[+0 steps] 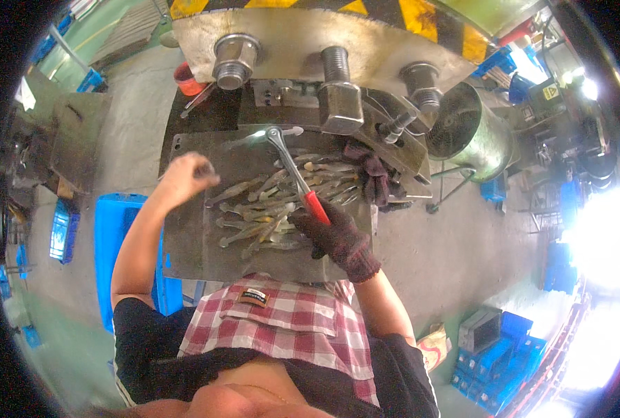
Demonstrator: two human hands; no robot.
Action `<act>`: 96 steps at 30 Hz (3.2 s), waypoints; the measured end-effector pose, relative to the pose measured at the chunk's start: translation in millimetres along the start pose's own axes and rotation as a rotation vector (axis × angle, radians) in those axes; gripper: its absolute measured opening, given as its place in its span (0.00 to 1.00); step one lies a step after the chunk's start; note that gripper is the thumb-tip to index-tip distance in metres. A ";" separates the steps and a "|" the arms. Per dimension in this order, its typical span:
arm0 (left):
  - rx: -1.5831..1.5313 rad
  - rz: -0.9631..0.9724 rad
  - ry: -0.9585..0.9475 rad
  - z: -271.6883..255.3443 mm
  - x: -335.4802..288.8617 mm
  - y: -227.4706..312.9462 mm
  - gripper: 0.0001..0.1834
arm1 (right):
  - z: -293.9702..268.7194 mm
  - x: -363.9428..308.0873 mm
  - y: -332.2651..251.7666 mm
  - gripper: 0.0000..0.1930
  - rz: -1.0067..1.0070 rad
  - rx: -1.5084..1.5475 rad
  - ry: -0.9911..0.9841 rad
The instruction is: The person feeds metal blanks into a press machine one at a time by hand, stamps them, and retrieves the stamped pieces using a handheld tool.
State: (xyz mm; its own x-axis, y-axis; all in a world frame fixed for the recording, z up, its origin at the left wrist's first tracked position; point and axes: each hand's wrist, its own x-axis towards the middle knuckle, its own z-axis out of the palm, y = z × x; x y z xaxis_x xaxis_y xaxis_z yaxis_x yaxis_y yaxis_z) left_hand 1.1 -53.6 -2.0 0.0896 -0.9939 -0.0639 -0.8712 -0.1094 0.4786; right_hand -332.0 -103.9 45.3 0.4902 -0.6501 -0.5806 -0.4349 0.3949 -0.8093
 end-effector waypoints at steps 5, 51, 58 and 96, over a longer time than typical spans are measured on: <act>0.259 0.013 -0.214 30.5 -10.4 9.9 0.14 | 0.8 2.5 6.2 0.21 -0.026 0.128 0.016; -0.426 -0.084 0.628 -33.8 84.8 11.8 0.16 | -52.3 70.5 -38.3 0.17 -0.186 -0.050 0.248; -0.669 -0.102 0.366 -11.0 53.6 21.0 0.14 | -27.6 36.1 -16.4 0.14 -0.160 0.036 0.335; -0.017 0.038 0.223 -8.8 56.6 30.7 0.12 | -37.3 -7.9 18.3 0.19 -0.159 0.364 0.174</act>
State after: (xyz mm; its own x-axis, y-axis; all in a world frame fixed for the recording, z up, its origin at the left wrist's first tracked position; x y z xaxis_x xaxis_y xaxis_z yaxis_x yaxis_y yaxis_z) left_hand -16.3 -113.3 16.8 0.1629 -0.9753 0.1492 -0.8679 -0.0697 0.4918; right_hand -372.0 -115.8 38.4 0.3813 -0.8089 -0.4475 -0.0544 0.4636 -0.8844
